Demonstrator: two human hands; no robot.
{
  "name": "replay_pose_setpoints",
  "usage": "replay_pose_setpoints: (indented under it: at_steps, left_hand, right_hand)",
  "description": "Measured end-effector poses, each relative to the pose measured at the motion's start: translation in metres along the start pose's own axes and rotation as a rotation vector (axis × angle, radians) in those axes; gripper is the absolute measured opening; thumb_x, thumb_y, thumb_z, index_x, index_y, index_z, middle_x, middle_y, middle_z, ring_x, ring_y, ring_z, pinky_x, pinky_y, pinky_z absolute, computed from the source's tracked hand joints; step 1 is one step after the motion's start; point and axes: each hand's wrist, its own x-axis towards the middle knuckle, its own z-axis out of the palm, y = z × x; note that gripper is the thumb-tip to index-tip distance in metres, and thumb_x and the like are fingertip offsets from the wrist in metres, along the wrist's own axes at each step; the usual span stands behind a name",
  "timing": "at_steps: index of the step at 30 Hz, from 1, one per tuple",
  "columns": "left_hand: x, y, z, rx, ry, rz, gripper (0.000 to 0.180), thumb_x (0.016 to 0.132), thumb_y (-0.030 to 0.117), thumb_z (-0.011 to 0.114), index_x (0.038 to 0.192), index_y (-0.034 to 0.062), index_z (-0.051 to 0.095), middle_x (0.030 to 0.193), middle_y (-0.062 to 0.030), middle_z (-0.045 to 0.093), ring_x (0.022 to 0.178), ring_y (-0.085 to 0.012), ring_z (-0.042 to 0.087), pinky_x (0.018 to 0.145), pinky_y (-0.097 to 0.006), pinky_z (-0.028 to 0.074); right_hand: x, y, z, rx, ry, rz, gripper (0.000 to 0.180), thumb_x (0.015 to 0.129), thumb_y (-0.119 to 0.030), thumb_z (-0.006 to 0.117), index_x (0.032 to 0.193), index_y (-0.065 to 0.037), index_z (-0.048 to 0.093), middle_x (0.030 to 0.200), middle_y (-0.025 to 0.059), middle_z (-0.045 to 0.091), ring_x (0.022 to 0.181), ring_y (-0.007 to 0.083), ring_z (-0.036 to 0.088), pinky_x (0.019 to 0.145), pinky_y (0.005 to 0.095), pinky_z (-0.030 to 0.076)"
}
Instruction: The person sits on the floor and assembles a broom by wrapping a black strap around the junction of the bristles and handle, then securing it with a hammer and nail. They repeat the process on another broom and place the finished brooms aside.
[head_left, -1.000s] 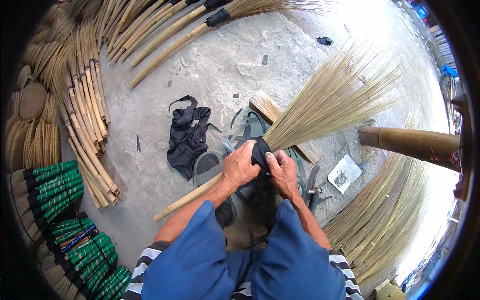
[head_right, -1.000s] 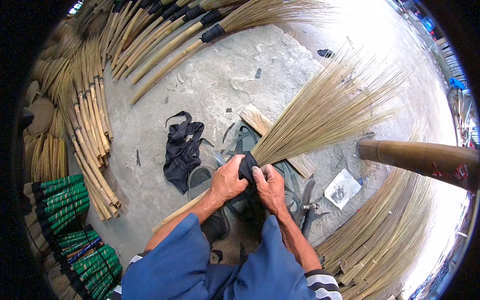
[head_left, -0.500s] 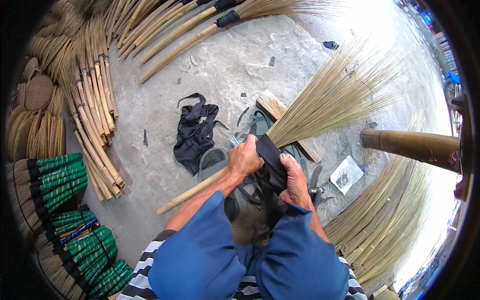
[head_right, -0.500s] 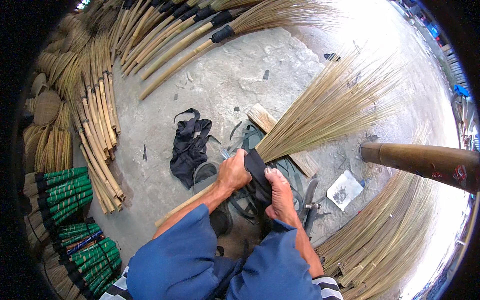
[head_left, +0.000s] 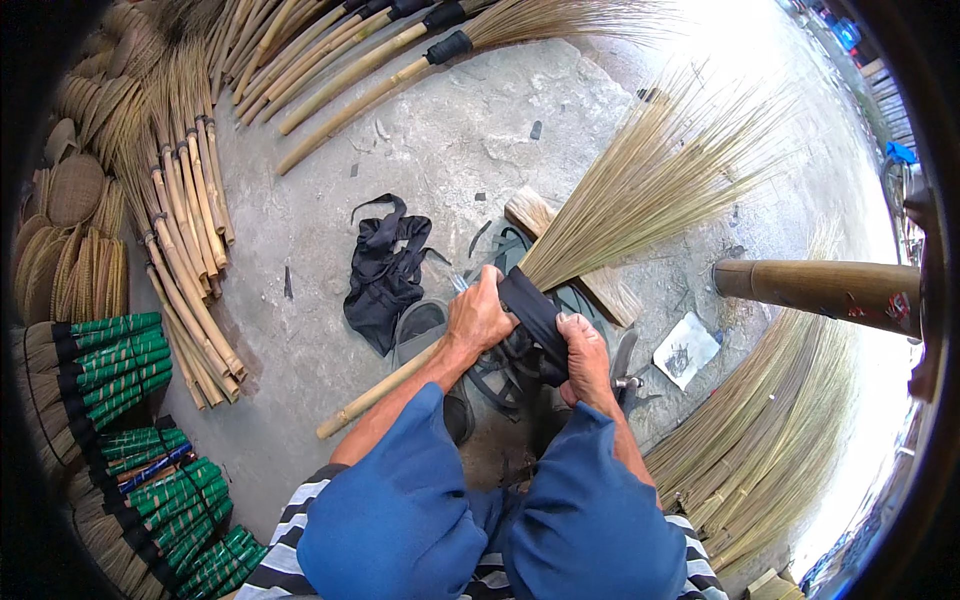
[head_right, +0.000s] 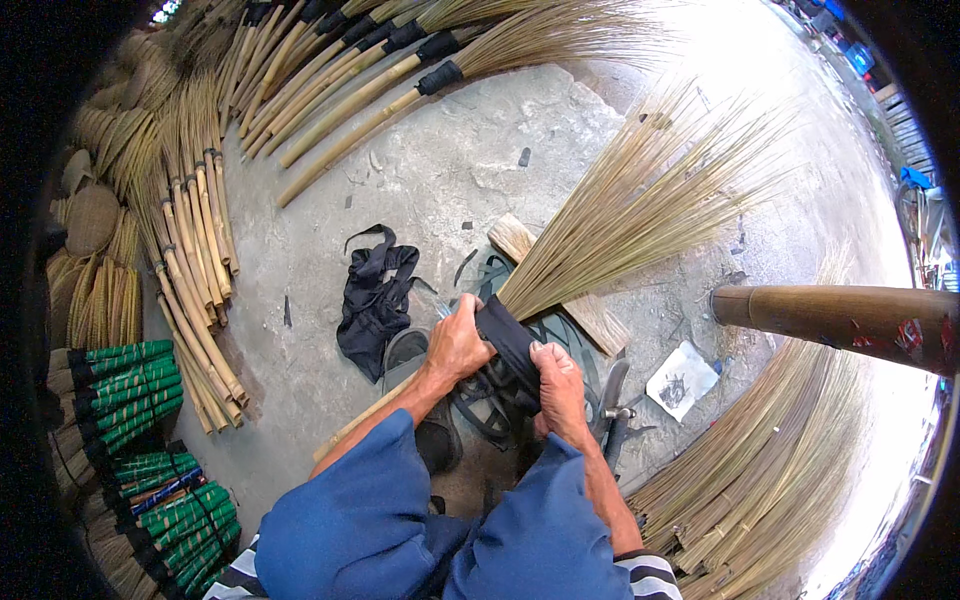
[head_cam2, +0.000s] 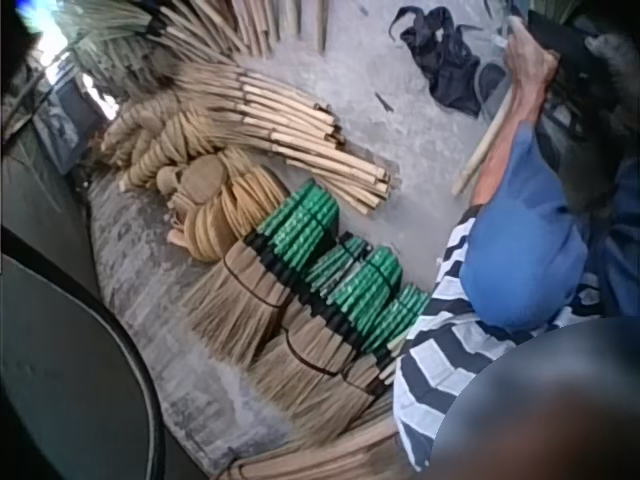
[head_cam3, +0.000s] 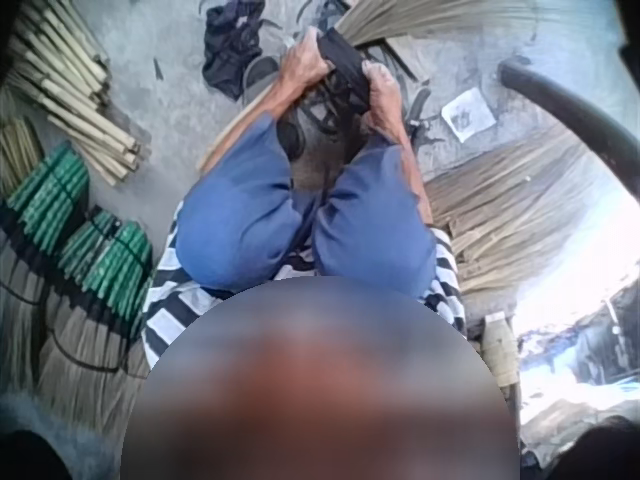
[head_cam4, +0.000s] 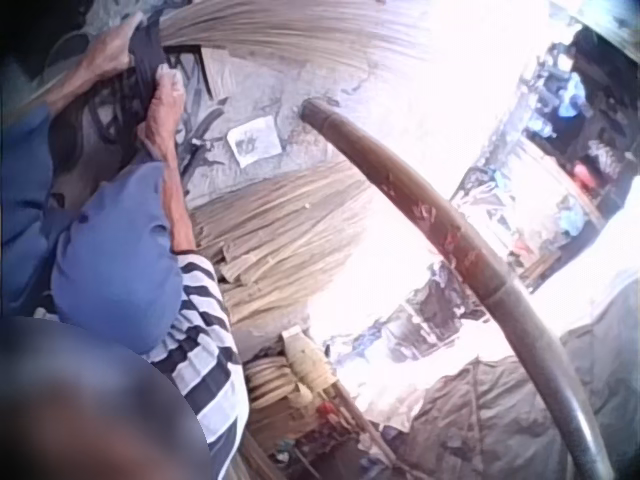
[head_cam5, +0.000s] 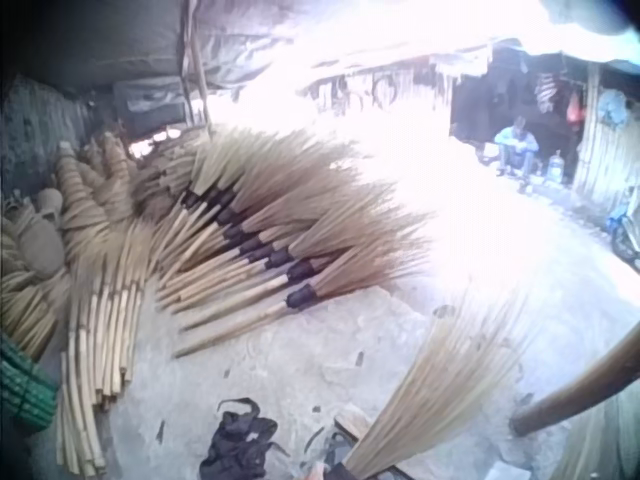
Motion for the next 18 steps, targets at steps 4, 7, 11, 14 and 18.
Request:
replay_pose_setpoints:
  at_steps: [4, 7, 11, 14, 18]
  left_hand:
    - [0.004, 0.005, -0.001, -0.061, -0.072, -0.042, 0.064, 0.081, 0.028, 0.089, 0.130, 0.0023, 0.055, 0.110, -0.0309, 0.077, 0.109, -0.0532, 0.074, 0.094, -0.057, 0.057]
    - [0.007, 0.005, 0.003, -0.074, -0.067, -0.005, 0.072, 0.082, 0.040, 0.091, 0.131, 0.0012, 0.054, 0.107, -0.0336, 0.078, 0.105, -0.0558, 0.074, 0.093, -0.062, 0.057]
    - [0.010, 0.003, 0.006, -0.076, -0.111, -0.016, 0.074, 0.079, 0.038, 0.092, 0.131, 0.0001, 0.055, 0.109, -0.0340, 0.077, 0.105, -0.0542, 0.075, 0.091, -0.061, 0.057]
    - [0.019, 0.000, 0.004, -0.217, -0.241, -0.050, 0.072, 0.077, 0.031, 0.093, 0.131, -0.0011, 0.057, 0.107, -0.0304, 0.077, 0.099, -0.0489, 0.077, 0.090, -0.056, 0.059]
    - [0.027, -0.006, 0.004, -0.634, -0.521, -0.150, 0.060, 0.077, 0.014, 0.085, 0.129, -0.0031, 0.060, 0.112, -0.0135, 0.073, 0.103, -0.0248, 0.071, 0.095, -0.040, 0.057]
  right_hand:
    - [0.014, 0.006, -0.004, -0.090, 0.027, -0.102, 0.024, 0.113, -0.025, 0.068, 0.092, -0.014, 0.064, 0.084, -0.0048, 0.065, 0.073, 0.0049, 0.057, 0.070, 0.0254, 0.048]
    - [0.012, -0.003, -0.001, -0.123, 0.051, -0.124, 0.032, 0.112, -0.026, 0.068, 0.084, -0.015, 0.059, 0.078, -0.0088, 0.054, 0.070, 0.0028, 0.043, 0.063, 0.0257, 0.037]
    - [0.007, -0.015, 0.001, -0.223, 0.038, -0.172, 0.034, 0.113, -0.027, 0.067, 0.084, -0.013, 0.058, 0.077, -0.0091, 0.050, 0.071, 0.0029, 0.042, 0.063, 0.0260, 0.036]
    - [0.014, -0.014, -0.001, -0.338, 0.066, -0.174, 0.037, 0.113, -0.028, 0.067, 0.082, -0.012, 0.056, 0.077, -0.0087, 0.047, 0.072, 0.0035, 0.040, 0.063, 0.0274, 0.035]
    - [0.029, -0.002, -0.002, -0.506, 0.069, -0.237, 0.042, 0.113, -0.030, 0.067, 0.080, -0.008, 0.053, 0.077, -0.0075, 0.045, 0.074, 0.0056, 0.039, 0.063, 0.0305, 0.035]
